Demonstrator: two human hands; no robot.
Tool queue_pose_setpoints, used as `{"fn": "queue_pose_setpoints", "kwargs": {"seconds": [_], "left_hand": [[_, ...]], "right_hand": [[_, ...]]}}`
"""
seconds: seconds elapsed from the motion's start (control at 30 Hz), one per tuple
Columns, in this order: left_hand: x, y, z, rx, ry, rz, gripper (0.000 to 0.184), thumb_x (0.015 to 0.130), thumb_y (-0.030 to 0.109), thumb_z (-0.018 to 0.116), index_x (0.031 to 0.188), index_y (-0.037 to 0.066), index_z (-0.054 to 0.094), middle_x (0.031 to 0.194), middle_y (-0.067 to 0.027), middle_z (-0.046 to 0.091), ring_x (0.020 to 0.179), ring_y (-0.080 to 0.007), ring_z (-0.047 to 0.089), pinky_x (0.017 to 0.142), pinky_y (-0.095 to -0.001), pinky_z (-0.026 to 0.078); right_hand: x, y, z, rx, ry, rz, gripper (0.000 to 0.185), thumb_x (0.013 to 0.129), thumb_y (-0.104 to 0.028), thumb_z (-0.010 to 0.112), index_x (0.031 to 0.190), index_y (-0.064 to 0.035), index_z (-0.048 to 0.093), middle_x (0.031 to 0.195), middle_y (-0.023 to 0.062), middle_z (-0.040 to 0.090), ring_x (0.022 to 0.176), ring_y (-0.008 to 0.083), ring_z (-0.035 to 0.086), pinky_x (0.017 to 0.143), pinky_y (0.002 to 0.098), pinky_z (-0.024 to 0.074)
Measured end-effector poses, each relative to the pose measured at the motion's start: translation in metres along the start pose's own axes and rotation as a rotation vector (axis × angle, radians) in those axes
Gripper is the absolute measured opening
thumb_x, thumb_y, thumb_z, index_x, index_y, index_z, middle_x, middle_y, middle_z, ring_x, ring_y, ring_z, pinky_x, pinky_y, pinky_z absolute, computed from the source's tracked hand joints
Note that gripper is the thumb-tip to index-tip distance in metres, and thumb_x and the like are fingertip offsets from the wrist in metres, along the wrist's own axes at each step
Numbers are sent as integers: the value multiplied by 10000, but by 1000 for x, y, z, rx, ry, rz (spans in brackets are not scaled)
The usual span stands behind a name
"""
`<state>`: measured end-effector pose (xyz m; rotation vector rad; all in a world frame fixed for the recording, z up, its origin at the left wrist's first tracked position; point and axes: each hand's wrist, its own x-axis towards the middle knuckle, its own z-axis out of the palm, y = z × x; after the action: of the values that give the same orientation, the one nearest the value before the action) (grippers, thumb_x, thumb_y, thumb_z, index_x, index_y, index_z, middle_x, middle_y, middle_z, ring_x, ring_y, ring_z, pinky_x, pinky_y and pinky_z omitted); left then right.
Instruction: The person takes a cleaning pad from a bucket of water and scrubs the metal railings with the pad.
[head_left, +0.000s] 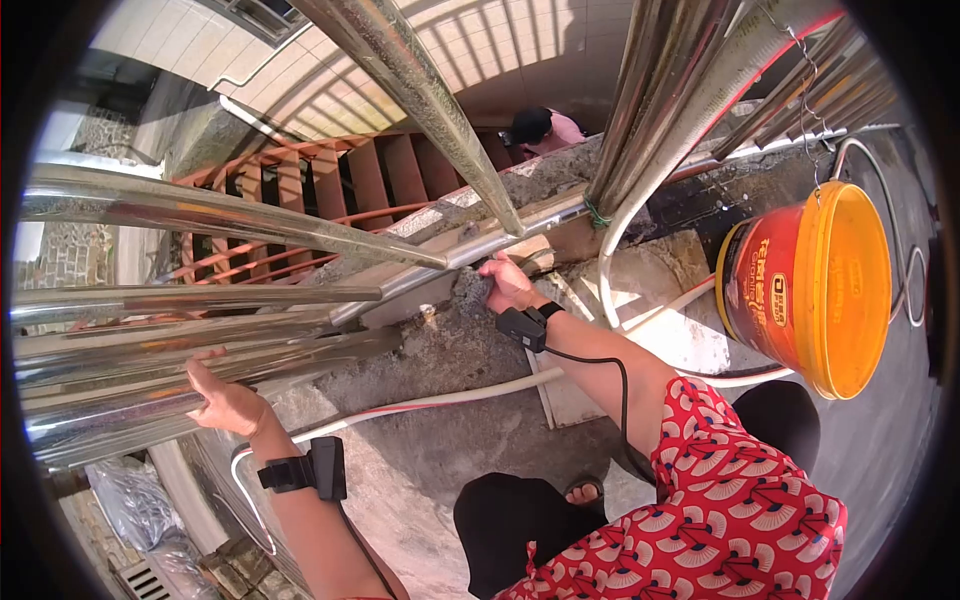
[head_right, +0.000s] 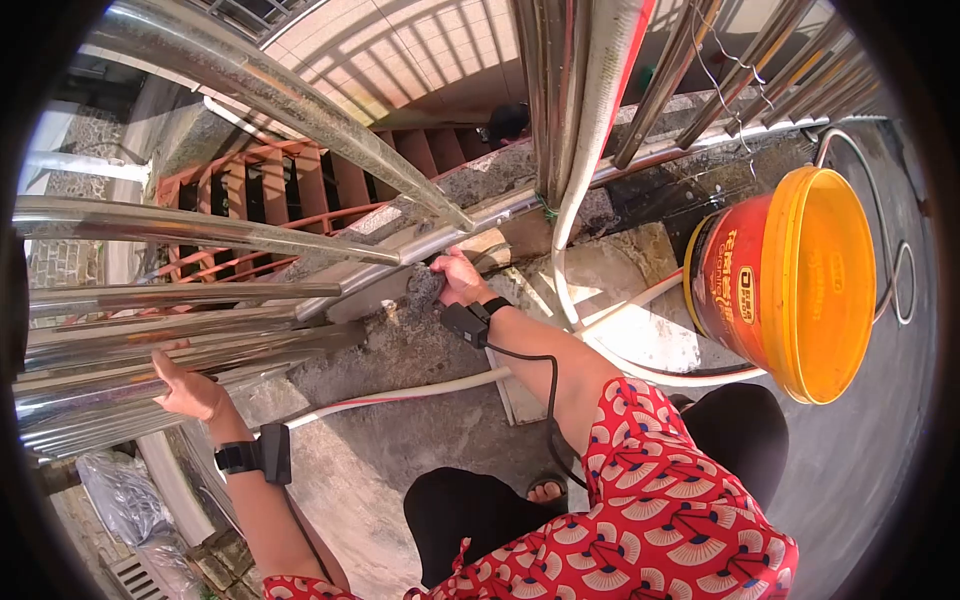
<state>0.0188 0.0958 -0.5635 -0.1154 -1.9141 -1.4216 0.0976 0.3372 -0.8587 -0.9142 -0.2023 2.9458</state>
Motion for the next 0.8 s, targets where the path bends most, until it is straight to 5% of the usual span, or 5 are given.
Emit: {"fn": "queue_pose_setpoints", "kwargs": {"seconds": [0.07,0.13,0.33,0.6,0.8], "left_hand": [[-4,4,3,-27,3,19,248,847,208,589,757,-19,547,729,-86,580,707,-168,524,695,-323,469],[-6,10,7,-60,25,24,227,809,189,605,756,-23,543,725,-82,582,695,-164,514,685,-318,460],[-3,7,5,-26,25,49,220,795,173,606,688,-11,554,748,-72,586,701,-147,491,666,-309,443],[-10,14,12,-6,100,96,258,802,189,603,649,-11,546,714,-60,574,707,-156,495,701,-313,442],[0,4,4,-43,31,88,255,810,213,631,721,-16,565,791,-78,584,720,-159,509,712,-327,445]], "right_hand": [[-23,-45,-2,-43,12,-131,270,712,66,509,936,-85,501,864,33,538,823,208,553,792,407,475],[-26,-74,-28,-75,6,-157,589,729,46,475,1286,-103,354,1021,89,555,987,268,550,908,478,455],[4,-42,-33,44,-251,9,396,687,-61,548,1077,4,561,1023,123,637,985,297,589,950,427,428],[29,-1,-13,19,-289,140,366,665,45,545,1029,32,582,1010,136,630,985,289,588,948,468,433],[-15,45,47,-187,-157,215,487,782,75,451,1253,0,352,1078,128,532,928,261,578,805,441,503]]}}
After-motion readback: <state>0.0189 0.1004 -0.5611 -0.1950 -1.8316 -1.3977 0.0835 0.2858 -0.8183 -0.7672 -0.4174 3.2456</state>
